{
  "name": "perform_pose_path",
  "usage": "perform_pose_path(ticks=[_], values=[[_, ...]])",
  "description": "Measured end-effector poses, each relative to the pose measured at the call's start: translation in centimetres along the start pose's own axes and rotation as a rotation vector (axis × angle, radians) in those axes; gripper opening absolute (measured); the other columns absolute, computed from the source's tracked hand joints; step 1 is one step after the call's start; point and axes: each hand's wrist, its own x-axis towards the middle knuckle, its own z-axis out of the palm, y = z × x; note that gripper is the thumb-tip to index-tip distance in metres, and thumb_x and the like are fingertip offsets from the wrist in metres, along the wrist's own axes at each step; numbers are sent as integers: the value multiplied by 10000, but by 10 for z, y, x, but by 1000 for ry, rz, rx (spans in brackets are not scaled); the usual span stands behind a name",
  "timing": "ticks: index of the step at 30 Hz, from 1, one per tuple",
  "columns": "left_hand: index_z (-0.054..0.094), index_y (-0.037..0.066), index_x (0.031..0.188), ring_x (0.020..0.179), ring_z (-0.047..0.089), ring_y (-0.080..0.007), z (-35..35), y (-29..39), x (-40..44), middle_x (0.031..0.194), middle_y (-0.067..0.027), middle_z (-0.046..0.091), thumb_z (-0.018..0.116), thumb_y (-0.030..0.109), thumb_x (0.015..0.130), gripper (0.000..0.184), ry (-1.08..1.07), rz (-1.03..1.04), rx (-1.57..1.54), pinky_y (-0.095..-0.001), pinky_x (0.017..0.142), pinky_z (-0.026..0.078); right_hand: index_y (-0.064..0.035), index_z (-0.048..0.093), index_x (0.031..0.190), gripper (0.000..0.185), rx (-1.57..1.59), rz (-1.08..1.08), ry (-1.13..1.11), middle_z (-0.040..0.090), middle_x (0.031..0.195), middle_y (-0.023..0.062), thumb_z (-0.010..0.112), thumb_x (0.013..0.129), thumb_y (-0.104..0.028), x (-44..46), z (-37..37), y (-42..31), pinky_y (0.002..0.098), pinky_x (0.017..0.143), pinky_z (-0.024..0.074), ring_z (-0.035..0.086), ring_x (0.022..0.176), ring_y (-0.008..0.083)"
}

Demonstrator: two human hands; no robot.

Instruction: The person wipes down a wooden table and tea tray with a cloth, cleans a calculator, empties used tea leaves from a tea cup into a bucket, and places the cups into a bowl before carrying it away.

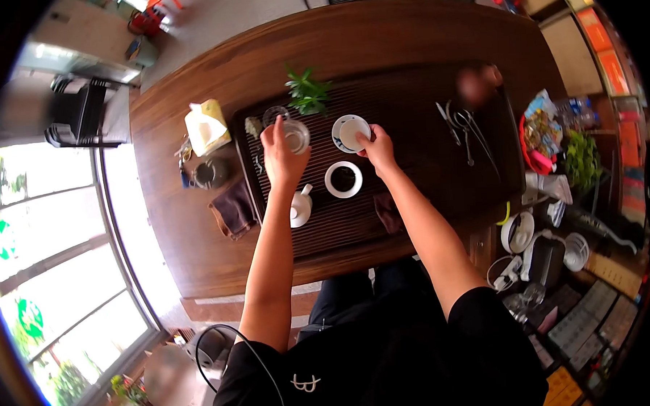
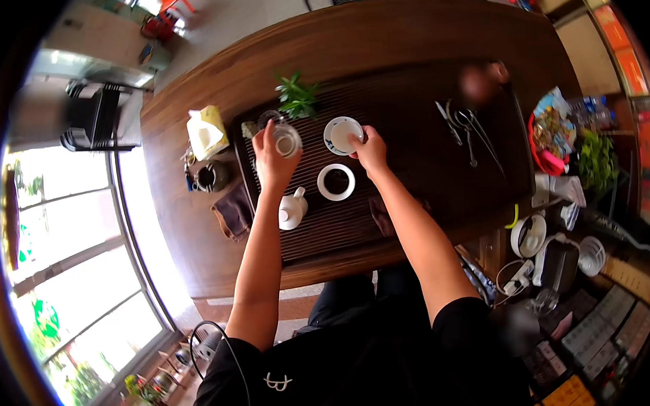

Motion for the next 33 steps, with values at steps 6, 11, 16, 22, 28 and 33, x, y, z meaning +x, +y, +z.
perform_pose_path(ticks=[6,11,16,22,28,33], values=[[453,89,1448,1212,513,-405,-16,32,-5,1324,-203,479,885,101,632,923,145,94,64,-461,1031,468,-11,600,1169,312,286,-39,125,682,977,65,715,939,-186,-59,-84,1,261,602,572,656,802,112],[438,119,1490,1214,522,-337,-19,139,-46,1341,-162,448,890,53,626,978,37,235,-142,-429,887,614,-72,581,1146,336,461,5,274,668,975,12,733,939,-290,-133,-204,17,274,693,538,632,834,89],[436,114,1493,1167,569,-312,60,268,-120,1335,-160,442,891,68,663,948,-387,413,-427,-415,873,621,-85,573,1187,361,522,-59,698,679,992,23,730,938,-295,-206,-339,80,307,724,553,664,866,122],[429,56,1485,1173,531,-382,207,406,-235,1297,-203,474,881,109,664,938,-785,690,-558,-456,936,522,-61,558,1253,384,527,31,1103,674,1065,53,700,946,-244,-259,-517,206,327,679,599,670,913,147],[445,78,1475,1224,518,-397,360,498,-333,1338,-192,457,830,48,658,904,-919,770,-551,-441,1005,480,-29,623,1154,362,-10,65,1356,690,990,166,718,898,-267,-227,-663,276,398,746,541,690,891,295],[484,132,1445,1280,481,-382,472,519,-371,1358,-144,464,769,-11,677,832,-1030,909,-466,-447,1028,473,-87,623,1138,300,-337,69,1246,672,1074,133,707,878,-210,-193,-717,285,438,852,503,644,993,369]])
